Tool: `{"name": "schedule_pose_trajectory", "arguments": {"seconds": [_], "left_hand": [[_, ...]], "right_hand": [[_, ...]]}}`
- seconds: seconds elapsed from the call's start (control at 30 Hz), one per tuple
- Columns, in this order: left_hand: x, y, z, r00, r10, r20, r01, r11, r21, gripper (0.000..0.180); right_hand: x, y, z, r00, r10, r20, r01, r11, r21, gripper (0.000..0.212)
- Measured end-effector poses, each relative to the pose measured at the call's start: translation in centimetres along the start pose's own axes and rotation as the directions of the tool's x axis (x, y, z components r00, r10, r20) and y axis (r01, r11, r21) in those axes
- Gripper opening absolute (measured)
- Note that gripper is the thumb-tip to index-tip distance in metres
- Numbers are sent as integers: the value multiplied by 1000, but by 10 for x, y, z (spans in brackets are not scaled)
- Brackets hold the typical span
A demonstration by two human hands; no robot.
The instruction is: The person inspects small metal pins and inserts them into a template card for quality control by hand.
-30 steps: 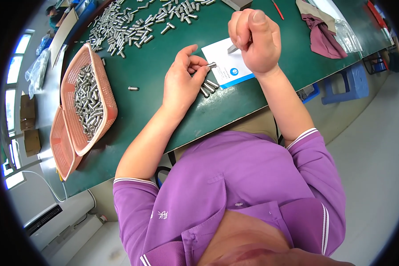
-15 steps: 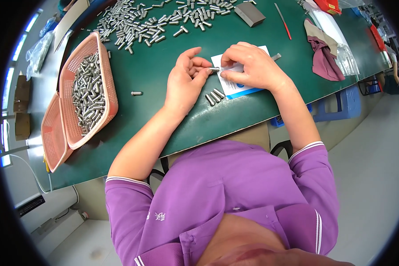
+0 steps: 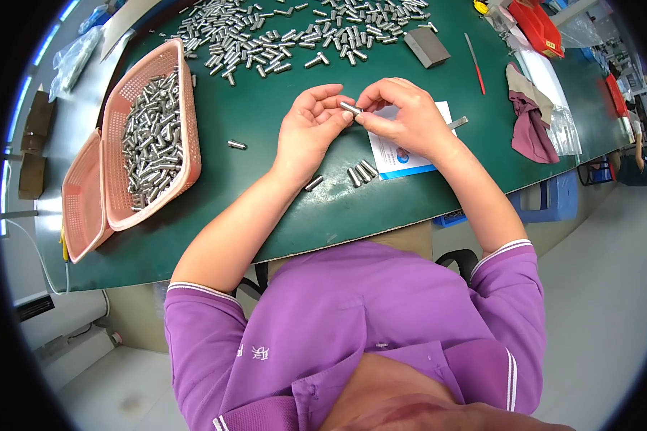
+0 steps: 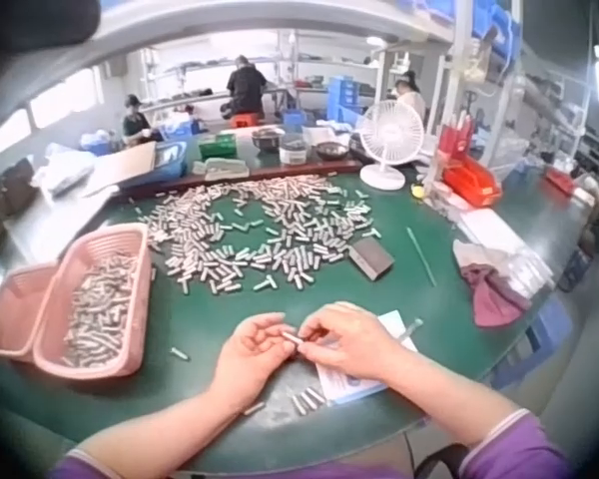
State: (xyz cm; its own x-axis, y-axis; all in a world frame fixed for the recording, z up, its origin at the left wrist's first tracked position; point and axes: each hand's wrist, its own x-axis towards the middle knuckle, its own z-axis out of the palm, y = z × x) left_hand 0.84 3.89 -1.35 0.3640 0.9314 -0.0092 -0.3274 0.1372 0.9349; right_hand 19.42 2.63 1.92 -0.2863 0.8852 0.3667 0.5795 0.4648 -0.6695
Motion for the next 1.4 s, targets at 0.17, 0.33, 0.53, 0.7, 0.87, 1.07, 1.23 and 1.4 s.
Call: {"name": "schedule_pose_trajectory", "arguments": {"seconds": [0.17, 0.33, 0.53, 0.7, 0.87, 1.07, 1.23, 1.4], "left_hand": [[6, 0, -9, 999, -29, 43, 33, 996, -79, 38], [6, 3, -10, 995, -77, 65, 85, 989, -121, 31], [10, 3, -13, 991, -103, 85, 114, 984, -133, 33], [8, 7, -13, 989, -125, 75, 134, 982, -131, 40], [8, 8, -13, 989, -127, 70, 134, 985, -106, 41], [7, 9, -10, 989, -143, 25, 145, 978, -150, 40], [8, 6, -12, 990, -134, 35, 138, 975, -175, 39], [8, 5, -10, 992, -128, 23, 129, 987, -98, 36]], "right_hand": [[19, 3, -16, 987, 14, 158, -20, 999, 38, 17], [50, 34, -60, 979, 142, -144, -166, 971, -171, 35], [31, 86, -48, 918, 206, -339, -362, 783, -506, 44], [33, 83, -57, 907, 261, -331, -405, 758, -511, 40], [32, 69, -58, 912, 242, -330, -390, 759, -522, 37], [35, 17, -39, 955, -277, -102, 266, 958, -106, 38], [34, 10, -35, 934, -358, 1, 357, 931, -72, 41], [34, 10, -19, 935, -354, 22, 355, 934, -37, 39]]}}
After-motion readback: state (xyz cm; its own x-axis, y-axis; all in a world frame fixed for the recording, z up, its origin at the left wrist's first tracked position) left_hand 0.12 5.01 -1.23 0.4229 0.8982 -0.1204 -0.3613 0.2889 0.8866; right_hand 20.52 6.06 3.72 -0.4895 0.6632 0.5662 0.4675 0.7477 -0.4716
